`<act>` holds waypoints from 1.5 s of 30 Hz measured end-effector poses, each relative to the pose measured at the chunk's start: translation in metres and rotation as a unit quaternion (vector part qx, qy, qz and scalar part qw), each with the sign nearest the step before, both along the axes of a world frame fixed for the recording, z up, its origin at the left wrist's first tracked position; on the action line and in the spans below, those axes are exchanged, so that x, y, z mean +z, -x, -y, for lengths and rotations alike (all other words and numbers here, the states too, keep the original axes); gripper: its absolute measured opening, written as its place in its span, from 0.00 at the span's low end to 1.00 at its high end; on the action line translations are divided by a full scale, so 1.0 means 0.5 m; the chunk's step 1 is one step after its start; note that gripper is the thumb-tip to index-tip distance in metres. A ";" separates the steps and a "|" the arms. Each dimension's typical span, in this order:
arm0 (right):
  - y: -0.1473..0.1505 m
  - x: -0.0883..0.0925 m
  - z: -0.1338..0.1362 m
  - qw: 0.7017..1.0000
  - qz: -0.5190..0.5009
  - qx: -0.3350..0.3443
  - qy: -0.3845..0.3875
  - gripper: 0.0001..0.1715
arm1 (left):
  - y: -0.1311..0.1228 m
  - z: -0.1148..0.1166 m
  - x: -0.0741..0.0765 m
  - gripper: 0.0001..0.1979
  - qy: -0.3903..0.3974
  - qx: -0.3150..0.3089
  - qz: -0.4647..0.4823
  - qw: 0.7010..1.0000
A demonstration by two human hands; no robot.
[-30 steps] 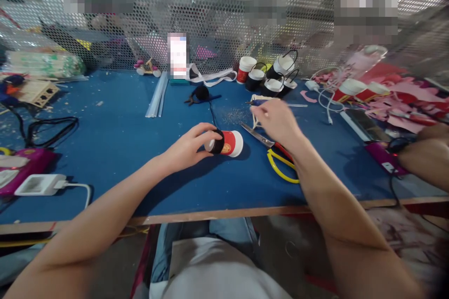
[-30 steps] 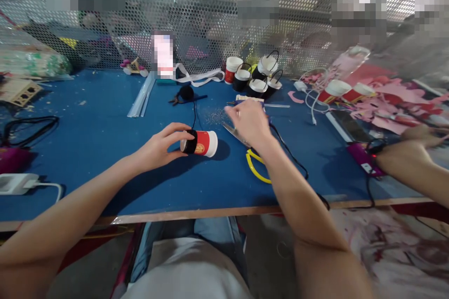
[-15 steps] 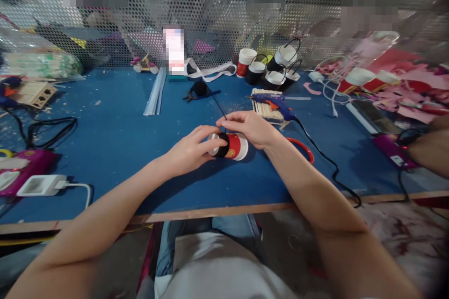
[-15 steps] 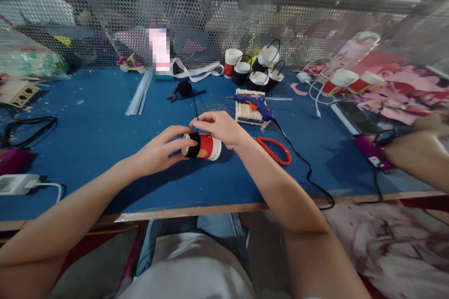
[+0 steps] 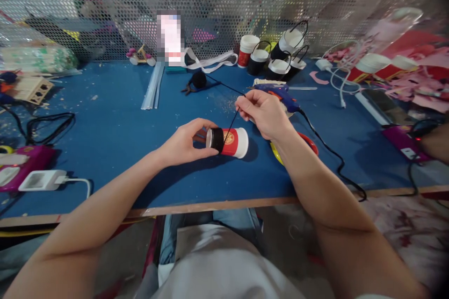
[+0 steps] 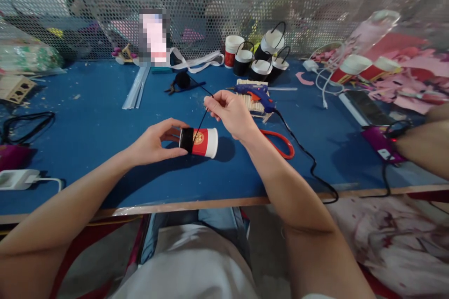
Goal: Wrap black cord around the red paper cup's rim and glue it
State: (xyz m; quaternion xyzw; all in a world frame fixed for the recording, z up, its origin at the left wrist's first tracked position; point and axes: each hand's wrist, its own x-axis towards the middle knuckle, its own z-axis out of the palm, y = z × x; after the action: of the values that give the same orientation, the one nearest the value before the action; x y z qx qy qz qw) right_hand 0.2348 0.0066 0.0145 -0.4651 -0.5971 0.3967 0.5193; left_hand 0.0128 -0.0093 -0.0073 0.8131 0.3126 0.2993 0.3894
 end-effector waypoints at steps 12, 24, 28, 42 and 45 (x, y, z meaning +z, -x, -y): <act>0.007 -0.013 -0.005 0.996 0.080 0.020 -0.039 0.21 | -0.008 0.010 -0.007 0.23 -0.094 -0.075 -0.015 0.993; 0.012 -0.028 -0.003 0.985 0.161 0.067 -0.014 0.16 | -0.007 0.014 -0.003 0.20 -0.228 -0.082 -0.068 0.968; 0.014 -0.027 0.000 0.973 0.219 0.069 0.001 0.15 | -0.007 0.017 -0.005 0.19 -0.250 -0.079 -0.085 0.961; 0.028 -0.012 0.017 0.940 0.332 0.074 0.021 0.14 | -0.006 0.013 -0.007 0.30 -0.149 -0.067 -0.064 0.984; 0.029 -0.014 0.020 0.938 0.339 0.072 0.016 0.13 | -0.008 0.013 -0.009 0.35 -0.042 -0.041 -0.022 0.998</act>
State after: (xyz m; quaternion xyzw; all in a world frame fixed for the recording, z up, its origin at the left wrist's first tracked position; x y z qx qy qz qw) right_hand 0.2204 -0.0035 0.0075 -0.5358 -0.7634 0.2613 0.2486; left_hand 0.0168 -0.0160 -0.0120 0.8472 0.2749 0.2774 0.3601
